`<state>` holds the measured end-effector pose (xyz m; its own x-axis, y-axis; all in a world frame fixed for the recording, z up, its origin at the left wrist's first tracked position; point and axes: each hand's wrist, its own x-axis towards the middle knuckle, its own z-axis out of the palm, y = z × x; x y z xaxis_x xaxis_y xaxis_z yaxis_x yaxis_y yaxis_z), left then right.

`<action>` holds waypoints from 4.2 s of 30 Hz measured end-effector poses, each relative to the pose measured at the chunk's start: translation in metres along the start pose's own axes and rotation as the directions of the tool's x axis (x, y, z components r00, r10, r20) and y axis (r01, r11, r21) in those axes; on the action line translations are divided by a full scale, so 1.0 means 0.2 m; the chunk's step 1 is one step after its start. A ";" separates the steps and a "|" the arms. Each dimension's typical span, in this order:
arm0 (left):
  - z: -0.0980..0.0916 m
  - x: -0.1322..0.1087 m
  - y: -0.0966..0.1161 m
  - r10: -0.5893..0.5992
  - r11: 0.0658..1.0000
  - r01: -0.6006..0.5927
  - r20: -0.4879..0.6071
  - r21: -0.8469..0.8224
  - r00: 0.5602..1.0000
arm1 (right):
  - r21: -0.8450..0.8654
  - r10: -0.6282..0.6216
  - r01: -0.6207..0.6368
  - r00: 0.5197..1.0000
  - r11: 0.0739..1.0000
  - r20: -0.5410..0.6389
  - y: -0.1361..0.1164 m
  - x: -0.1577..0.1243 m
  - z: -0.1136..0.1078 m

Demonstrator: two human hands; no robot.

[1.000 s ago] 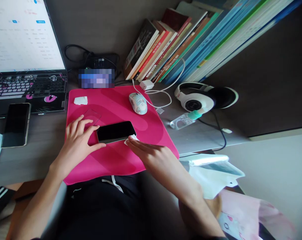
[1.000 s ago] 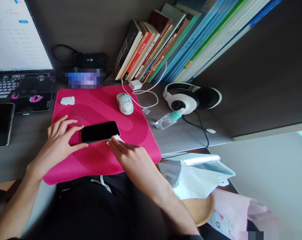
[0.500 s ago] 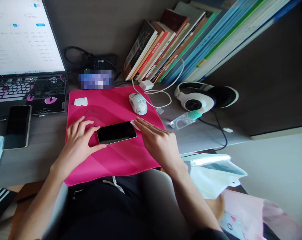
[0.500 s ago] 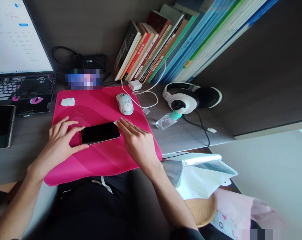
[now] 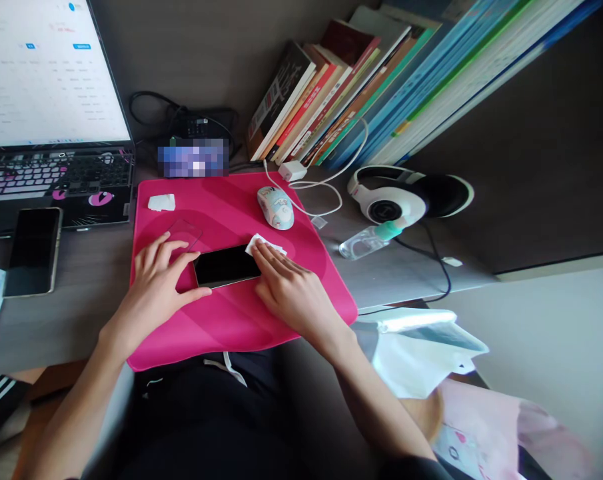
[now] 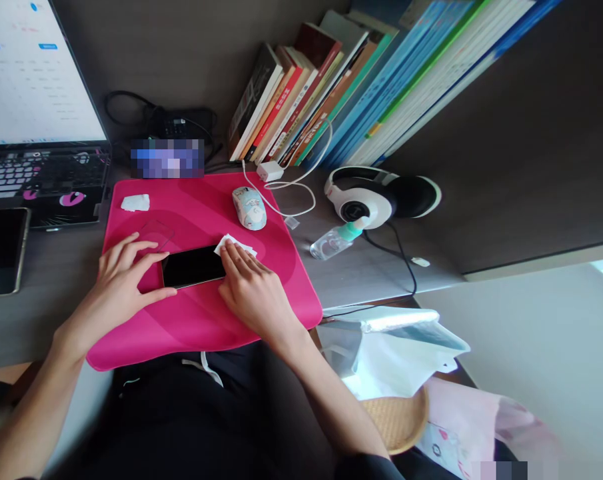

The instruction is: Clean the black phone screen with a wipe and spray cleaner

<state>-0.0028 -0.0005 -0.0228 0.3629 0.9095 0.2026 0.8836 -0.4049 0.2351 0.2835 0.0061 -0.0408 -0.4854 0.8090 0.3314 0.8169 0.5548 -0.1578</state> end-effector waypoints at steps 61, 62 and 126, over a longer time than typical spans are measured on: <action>0.01 -0.01 -0.01 0.011 0.999 -0.010 -0.021 0.048 1.000 | 0.161 -0.071 0.063 0.996 0.985 0.046 -0.15 0.06 0.07; 0.01 -0.01 -0.01 0.010 0.999 -0.009 -0.024 0.050 1.000 | 0.150 -0.068 0.061 0.997 0.987 0.042 -0.16 0.05 0.07; 0.01 -0.01 -0.01 0.010 0.999 -0.008 -0.050 0.031 0.999 | 0.233 -0.291 0.279 0.957 0.932 0.020 -0.30 0.09 0.02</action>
<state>-0.0048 -0.0002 -0.0264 0.3560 0.8997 0.2524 0.8895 -0.4091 0.2035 0.2237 -0.0117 -0.0282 -0.7081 0.6163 0.3448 0.5532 0.7875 -0.2716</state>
